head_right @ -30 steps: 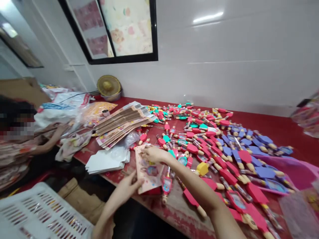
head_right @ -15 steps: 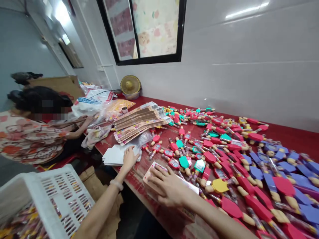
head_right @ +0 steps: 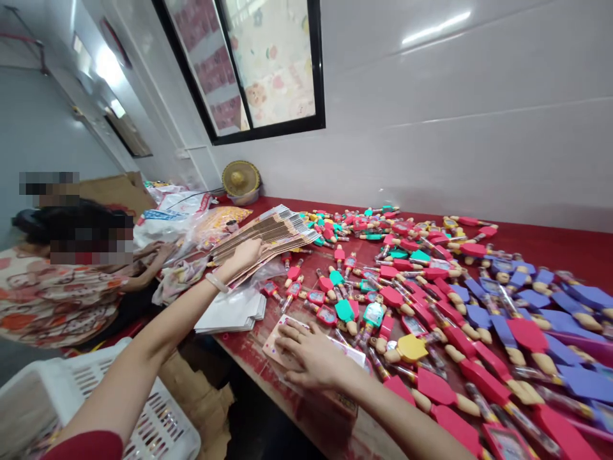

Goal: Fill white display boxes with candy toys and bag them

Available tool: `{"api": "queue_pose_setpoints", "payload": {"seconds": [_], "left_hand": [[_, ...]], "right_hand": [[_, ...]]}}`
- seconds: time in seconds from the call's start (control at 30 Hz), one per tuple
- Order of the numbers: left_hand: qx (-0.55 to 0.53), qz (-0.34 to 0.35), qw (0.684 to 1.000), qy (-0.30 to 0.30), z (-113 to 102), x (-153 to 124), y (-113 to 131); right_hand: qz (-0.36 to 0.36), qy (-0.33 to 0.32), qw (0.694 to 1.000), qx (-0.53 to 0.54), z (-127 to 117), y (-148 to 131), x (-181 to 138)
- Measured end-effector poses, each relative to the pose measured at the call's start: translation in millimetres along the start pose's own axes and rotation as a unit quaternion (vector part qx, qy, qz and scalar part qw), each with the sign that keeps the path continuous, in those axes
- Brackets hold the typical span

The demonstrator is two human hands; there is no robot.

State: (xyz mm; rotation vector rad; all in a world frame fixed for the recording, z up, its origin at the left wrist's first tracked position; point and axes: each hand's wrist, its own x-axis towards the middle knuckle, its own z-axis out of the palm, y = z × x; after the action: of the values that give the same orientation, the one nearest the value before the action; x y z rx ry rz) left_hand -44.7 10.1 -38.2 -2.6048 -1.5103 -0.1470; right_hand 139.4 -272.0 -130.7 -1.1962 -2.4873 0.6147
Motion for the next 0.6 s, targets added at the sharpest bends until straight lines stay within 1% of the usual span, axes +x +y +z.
{"api": "queue_pose_setpoints", "payload": {"seconds": [0.07, 0.13, 0.2, 0.27, 0.33, 0.4, 0.53, 0.6], "left_hand": [[0.010, 0.015, 1.000, -0.023, 3.8, -12.1, 9.7], [0.032, 0.012, 0.998, -0.052, 22.1, -36.9, 22.4], [0.061, -0.007, 0.994, -0.085, 46.0, -66.5, 32.6], [0.081, -0.019, 0.989, -0.120, 64.0, -88.9, 35.4], [0.088, -0.020, 0.986, -0.141, 68.2, -95.1, 29.6], [0.087, -0.018, 0.986, -0.140, 57.1, -85.5, 17.9], [0.072, -0.011, 0.992, -0.106, 13.9, -50.2, -6.7], [0.055, 0.000, 0.995, -0.084, -5.5, -38.0, -12.9]], "right_hand": [[0.003, 0.012, 1.000, -0.008, 2.9, 0.2, -1.2], [0.004, 0.024, 1.000, -0.018, 6.3, 0.8, -2.4], [0.000, 0.037, 0.999, -0.026, 9.2, 1.8, -3.2], [-0.009, 0.048, 0.998, -0.033, 10.9, 3.2, -3.4], [-0.015, 0.052, 0.998, -0.037, 11.2, 4.4, -2.8], [-0.013, 0.049, 0.998, -0.039, 10.3, 4.5, -1.8], [0.007, 0.029, 0.999, -0.037, 7.3, -0.1, -2.0], [0.010, 0.025, 0.999, -0.033, 5.9, -2.7, -4.3]]}}
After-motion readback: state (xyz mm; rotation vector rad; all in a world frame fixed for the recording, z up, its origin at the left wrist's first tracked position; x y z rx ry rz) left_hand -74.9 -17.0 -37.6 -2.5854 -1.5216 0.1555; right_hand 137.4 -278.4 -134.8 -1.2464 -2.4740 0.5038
